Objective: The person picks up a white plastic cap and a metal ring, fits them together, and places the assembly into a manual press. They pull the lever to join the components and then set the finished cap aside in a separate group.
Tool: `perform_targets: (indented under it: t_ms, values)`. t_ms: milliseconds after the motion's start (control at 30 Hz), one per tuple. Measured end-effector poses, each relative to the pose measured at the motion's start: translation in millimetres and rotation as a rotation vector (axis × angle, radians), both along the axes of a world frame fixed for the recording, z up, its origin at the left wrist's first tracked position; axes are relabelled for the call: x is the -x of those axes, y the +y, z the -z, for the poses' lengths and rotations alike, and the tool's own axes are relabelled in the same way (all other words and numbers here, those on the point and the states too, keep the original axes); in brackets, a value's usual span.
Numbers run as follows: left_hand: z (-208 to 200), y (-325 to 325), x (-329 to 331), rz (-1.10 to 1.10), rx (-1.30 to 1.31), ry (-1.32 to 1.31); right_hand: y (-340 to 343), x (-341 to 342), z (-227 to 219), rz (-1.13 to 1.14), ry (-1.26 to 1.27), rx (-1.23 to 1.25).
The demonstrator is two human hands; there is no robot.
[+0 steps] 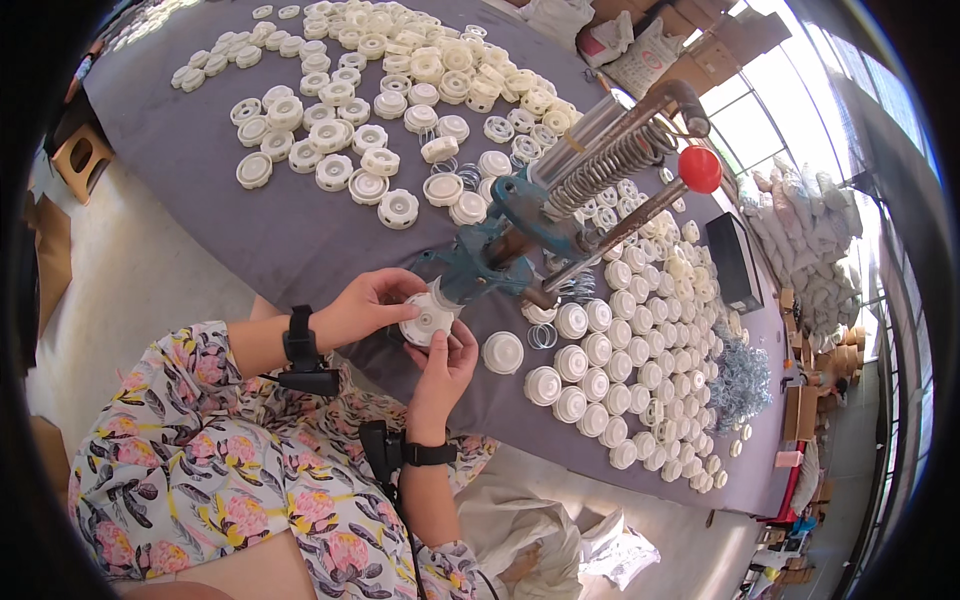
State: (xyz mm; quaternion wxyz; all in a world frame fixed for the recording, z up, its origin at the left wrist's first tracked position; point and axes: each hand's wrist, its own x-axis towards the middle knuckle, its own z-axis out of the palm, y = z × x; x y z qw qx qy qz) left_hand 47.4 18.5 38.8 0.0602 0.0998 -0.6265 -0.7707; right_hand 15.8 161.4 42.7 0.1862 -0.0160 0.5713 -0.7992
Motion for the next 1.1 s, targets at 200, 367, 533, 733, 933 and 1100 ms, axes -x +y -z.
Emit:
perform_targets:
  t_ms: [200,367,533,733,933,1100]
  values:
    - [6.6,0.9,13.7,-0.111,0.376,0.25,-4.6,24.7,-8.4,0.053,0.003,-0.045]
    - [4.0,0.7,27.5,-0.083,0.567,0.278,-1.4,39.7,-1.2,-0.017,0.049,-0.19]
    - [4.9,-3.6,32.6,-0.046,0.599,0.269,2.6,41.4,2.8,-0.051,0.072,-0.205]
    - [10.9,6.3,43.1,-0.052,0.721,0.251,11.0,49.3,5.7,-0.087,0.112,-0.265]
    - [16.1,6.7,41.0,-0.08,0.78,0.265,54.8,71.6,-50.3,0.315,0.351,-0.254]
    - [15.5,5.9,42.4,-0.023,0.834,0.241,56.7,111.5,-152.7,0.494,0.827,-0.177]
